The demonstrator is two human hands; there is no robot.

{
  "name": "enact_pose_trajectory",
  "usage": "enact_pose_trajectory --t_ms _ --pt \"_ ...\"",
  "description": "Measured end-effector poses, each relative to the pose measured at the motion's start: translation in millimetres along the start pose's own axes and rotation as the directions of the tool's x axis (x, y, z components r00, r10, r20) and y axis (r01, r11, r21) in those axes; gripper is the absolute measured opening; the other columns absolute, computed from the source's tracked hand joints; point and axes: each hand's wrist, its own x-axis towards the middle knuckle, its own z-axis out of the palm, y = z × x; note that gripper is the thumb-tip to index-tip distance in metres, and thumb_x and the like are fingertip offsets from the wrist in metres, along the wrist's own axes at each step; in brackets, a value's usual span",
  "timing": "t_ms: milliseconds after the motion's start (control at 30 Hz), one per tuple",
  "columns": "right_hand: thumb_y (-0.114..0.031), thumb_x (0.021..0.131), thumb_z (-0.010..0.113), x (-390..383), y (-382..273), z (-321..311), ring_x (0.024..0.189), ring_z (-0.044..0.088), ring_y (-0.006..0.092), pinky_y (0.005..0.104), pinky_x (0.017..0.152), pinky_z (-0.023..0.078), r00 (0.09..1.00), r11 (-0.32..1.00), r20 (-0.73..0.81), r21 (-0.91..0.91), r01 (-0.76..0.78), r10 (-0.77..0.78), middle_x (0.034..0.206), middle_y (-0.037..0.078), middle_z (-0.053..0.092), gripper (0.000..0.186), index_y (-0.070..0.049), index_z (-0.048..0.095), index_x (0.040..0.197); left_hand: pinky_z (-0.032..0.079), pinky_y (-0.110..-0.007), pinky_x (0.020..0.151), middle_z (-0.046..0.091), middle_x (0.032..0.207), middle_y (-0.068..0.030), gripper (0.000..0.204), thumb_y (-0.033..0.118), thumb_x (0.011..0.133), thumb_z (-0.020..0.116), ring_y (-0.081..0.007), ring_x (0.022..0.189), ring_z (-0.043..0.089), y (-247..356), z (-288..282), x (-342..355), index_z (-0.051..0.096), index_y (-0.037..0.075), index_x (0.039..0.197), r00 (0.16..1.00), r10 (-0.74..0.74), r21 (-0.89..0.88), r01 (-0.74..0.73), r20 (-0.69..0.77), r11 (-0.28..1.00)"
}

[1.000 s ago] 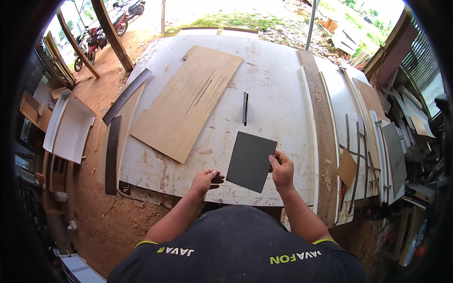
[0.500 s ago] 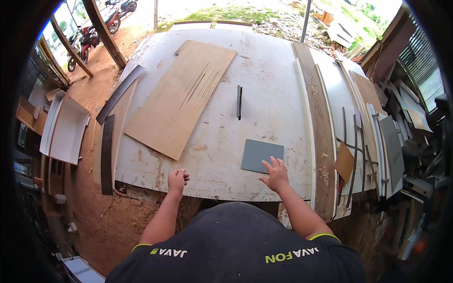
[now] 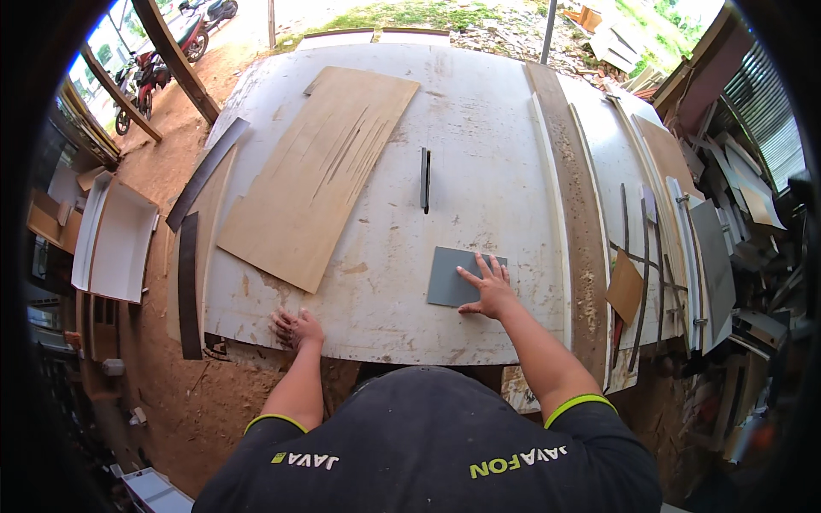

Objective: The person uses a table saw to cut several small rectangular pieces of wood and a dark board. They position each piece against the blade, push it through, and set the cut pieces aside on the workbench.

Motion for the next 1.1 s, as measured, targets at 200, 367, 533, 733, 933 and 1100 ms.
enact_pose_trajectory --t_ms 200,367,533,733,933,1100 --pt "-0.072 0.071 0.081 11 -1 -1 0.161 0.005 0.0388 0.0563 0.129 0.011 0.999 0.999 -0.008 -0.006 0.048 -0.048 0.176 0.008 0.007 0.104 -0.05 0.034 0.16 0.03 -0.06 0.117 0.037 0.163 -0.013 0.07 0.047 0.096 0.059 -0.0388 0.152 0.031 -2 6 -2 0.04 0.016 0.156 0.986 0.061 0.054 -0.053 -0.156 0.997" --pt "-0.07 0.073 0.082 27 -1 -4 0.161 0.003 0.0389 0.0562 0.129 0.01 0.998 0.998 -0.015 -0.007 0.064 -0.064 0.177 0.008 0.005 0.102 -0.05 0.033 0.16 0.032 -0.057 0.116 0.043 0.16 -0.0127 0.067 0.044 0.095 0.061 -0.0378 0.148 0.036 0 6 -3 0.044 0.016 0.153 0.981 0.044 0.042 -0.037 -0.188 0.998" --pt "-0.067 0.073 0.082 49 -2 -6 0.161 0.001 0.0396 0.057 0.129 0.007 0.996 0.997 -0.04 -0.014 0.075 -0.075 0.177 0.008 0.004 0.101 -0.051 0.034 0.16 0.031 -0.057 0.117 0.043 0.159 -0.014 0.068 0.041 0.093 0.063 -0.0382 0.148 0.036 -2 4 -4 0.044 0.016 0.153 0.98 0.056 0.043 -0.048 -0.19 0.998" --pt "-0.068 0.071 0.082 75 5 -15 0.161 0.001 0.0409 0.0583 0.129 0.007 0.993 0.996 -0.068 -0.009 0.094 -0.094 0.177 0.009 0.005 0.101 -0.051 0.036 0.159 0.03 -0.057 0.117 0.042 0.159 -0.0142 0.068 0.039 0.093 0.063 -0.0377 0.147 0.036 0 -3 -6 0.043 0.016 0.154 0.984 0.057 0.037 -0.051 -0.167 0.998" --pt "-0.069 0.074 0.08 93 11 -27 0.161 0.001 0.0411 0.0589 0.129 0.009 0.994 0.995 -0.054 -0.028 0.093 -0.094 0.177 0.008 0.004 0.097 -0.053 0.035 0.159 0.028 -0.056 0.118 0.041 0.161 -0.0142 0.069 0.038 0.092 0.064 -0.0377 0.148 0.034 -2 -2 -6 0.042 0.016 0.154 0.981 0.079 0.051 -0.071 -0.176 0.996" --pt "-0.069 0.072 0.08 101 13 -34 0.161 0.001 0.0414 0.0593 0.129 0.009 0.994 0.994 -0.044 -0.039 0.099 -0.101 0.177 0.006 0.004 0.098 -0.053 0.035 0.158 0.028 -0.058 0.119 0.038 0.162 -0.0144 0.068 0.041 0.096 0.061 -0.039 0.149 0.033 -5 -1 -5 0.04 0.018 0.156 0.982 0.087 0.052 -0.079 -0.167 0.995"
